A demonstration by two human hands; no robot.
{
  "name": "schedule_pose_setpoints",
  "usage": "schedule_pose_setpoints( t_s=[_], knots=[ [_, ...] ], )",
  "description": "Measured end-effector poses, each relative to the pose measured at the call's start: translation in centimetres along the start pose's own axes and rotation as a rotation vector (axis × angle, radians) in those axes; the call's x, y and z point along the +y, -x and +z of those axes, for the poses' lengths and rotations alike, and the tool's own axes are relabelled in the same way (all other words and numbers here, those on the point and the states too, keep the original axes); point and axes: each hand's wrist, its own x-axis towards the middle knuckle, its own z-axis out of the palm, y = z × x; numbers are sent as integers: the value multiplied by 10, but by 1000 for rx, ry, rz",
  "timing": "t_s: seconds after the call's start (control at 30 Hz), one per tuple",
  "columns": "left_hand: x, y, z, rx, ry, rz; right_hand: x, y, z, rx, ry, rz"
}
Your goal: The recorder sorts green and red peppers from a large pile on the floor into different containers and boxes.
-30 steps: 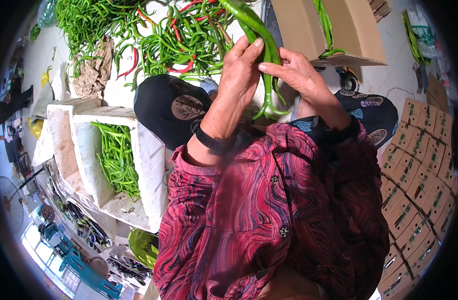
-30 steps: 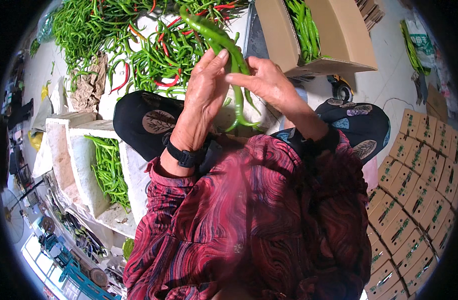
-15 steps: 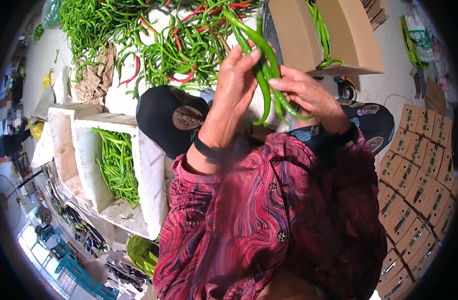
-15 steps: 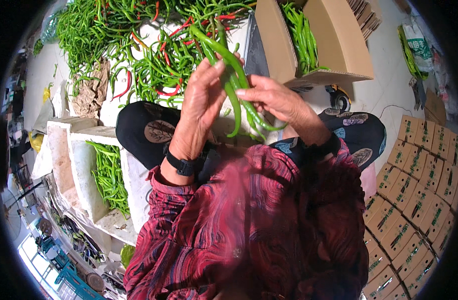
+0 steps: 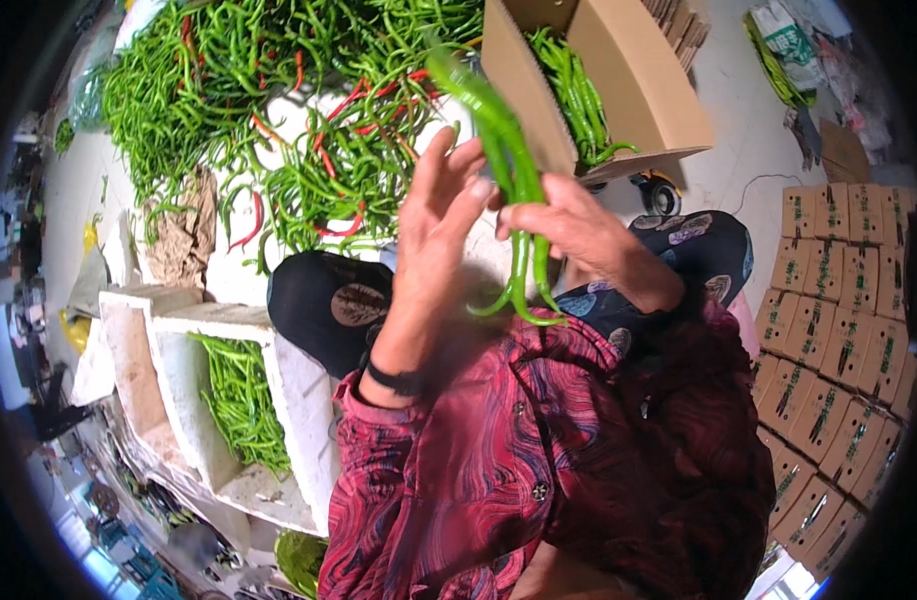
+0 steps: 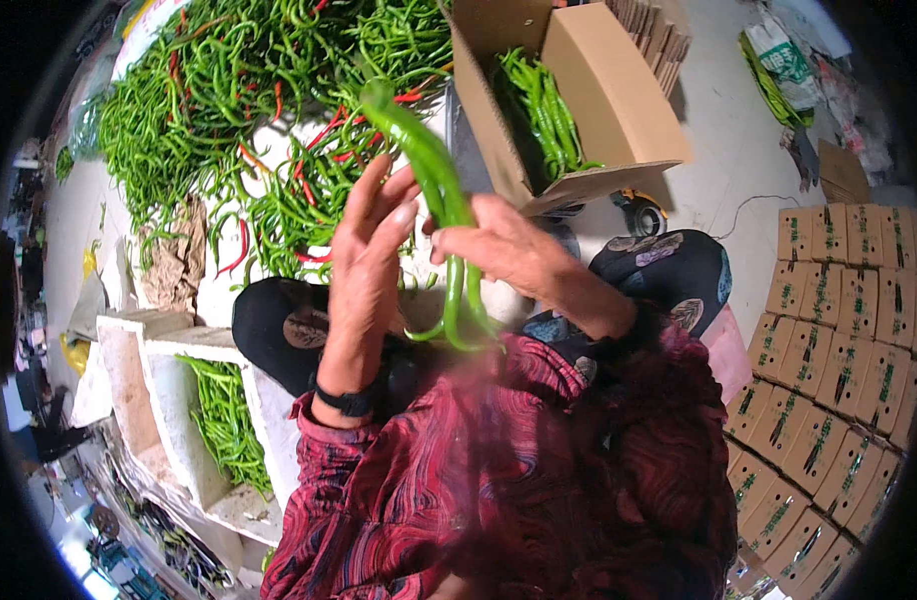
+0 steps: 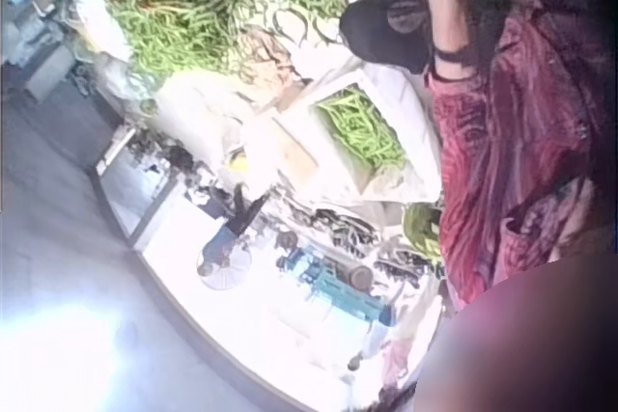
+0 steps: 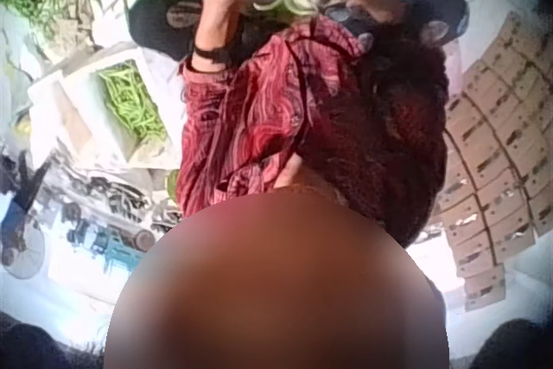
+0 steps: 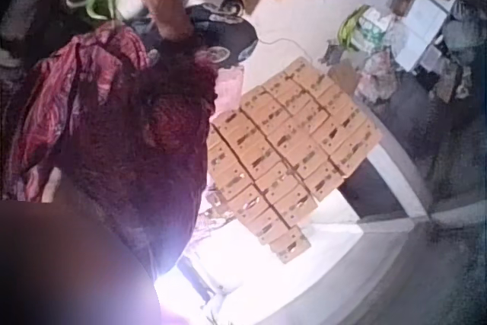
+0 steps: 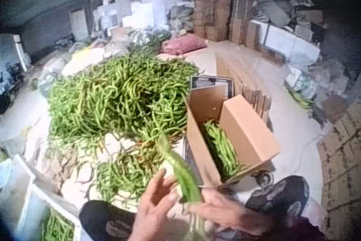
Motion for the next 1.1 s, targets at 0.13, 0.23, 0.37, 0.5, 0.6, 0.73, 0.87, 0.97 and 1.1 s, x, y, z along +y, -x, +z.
schedule_pose_setpoints(
  t_s=[0.13,0.23,0.37,0.5,0.6,0.73,0.87,0.97,1.1],
  knots=[
    [44,11,-9,-19,145,-102,-31,13,-66,228,-184,-193],
    [66,20,-49,-45,127,-20,-51,-2,-123,259,-97,-200],
    [95,15,-93,59,-40,40,-41,-48,-185,361,155,-82],
    [96,4,-154,254,-139,-18,1,-77,-218,322,611,137],
    [46,-6,-214,381,-318,-160,15,-64,-221,517,1049,-66],
    [-37,23,-287,444,-376,-379,-62,-28,-82,335,695,-159],
    [-118,18,-311,438,-208,-475,-17,-37,4,-102,403,-99],
    [-139,10,-314,584,-282,-473,56,-75,49,-267,298,75],
    [-147,-35,-340,717,-494,-213,124,-111,69,-286,379,-10]
  ],
)
